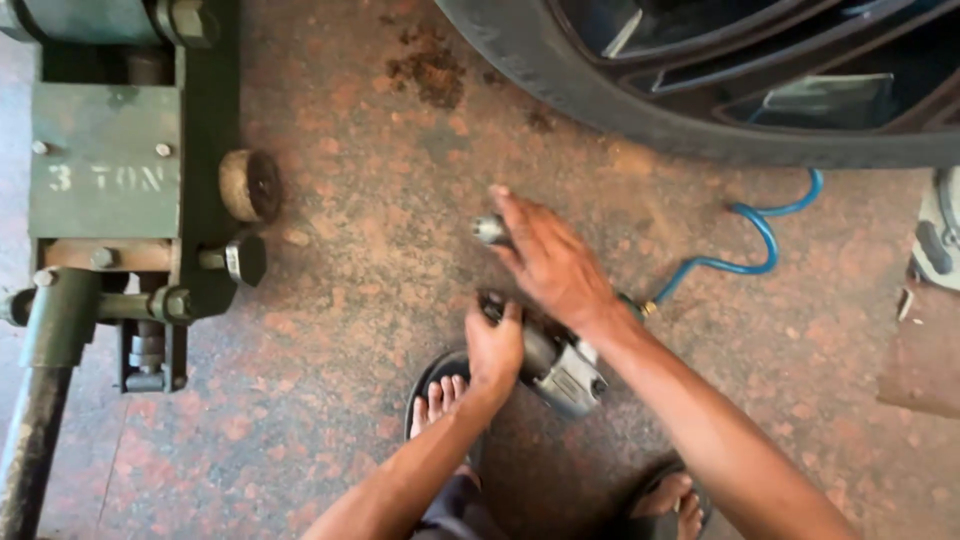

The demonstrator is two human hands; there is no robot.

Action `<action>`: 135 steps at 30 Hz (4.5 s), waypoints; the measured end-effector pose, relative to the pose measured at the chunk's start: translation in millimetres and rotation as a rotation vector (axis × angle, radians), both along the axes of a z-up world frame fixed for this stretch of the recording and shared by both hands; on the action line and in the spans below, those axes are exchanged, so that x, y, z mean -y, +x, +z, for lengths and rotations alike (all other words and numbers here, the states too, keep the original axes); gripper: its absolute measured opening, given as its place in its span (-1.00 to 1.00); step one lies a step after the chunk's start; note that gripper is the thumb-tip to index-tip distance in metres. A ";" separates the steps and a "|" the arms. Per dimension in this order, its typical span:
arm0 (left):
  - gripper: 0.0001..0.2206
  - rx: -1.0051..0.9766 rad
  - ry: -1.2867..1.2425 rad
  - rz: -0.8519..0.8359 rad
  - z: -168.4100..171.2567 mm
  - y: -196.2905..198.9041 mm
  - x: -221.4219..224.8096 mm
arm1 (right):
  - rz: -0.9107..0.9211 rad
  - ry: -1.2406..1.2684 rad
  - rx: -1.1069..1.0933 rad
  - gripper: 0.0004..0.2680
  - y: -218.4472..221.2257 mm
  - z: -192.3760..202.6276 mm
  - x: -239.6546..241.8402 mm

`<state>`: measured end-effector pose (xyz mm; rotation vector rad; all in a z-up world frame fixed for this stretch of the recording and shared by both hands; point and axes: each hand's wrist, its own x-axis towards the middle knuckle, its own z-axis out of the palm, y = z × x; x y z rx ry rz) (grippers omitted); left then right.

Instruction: The recorder uses a pneumatic impact wrench to remove lug nuts and then removes the wheel from a car.

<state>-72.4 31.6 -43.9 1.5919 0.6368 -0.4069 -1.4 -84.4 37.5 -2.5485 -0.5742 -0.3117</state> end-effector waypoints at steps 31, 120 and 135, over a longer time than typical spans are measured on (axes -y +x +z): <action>-0.82 0.259 0.311 -0.268 -13.5 -36.9 7.4 | -0.136 -0.234 -0.082 -0.70 -31.7 -48.0 32.6; -0.67 0.564 0.388 -1.417 290.7 240.3 116.9 | -0.811 1.591 0.065 -0.66 56.3 144.0 146.3; -0.61 -0.028 0.313 -1.252 196.9 242.1 176.8 | -0.768 1.322 0.465 -0.63 71.4 161.5 122.7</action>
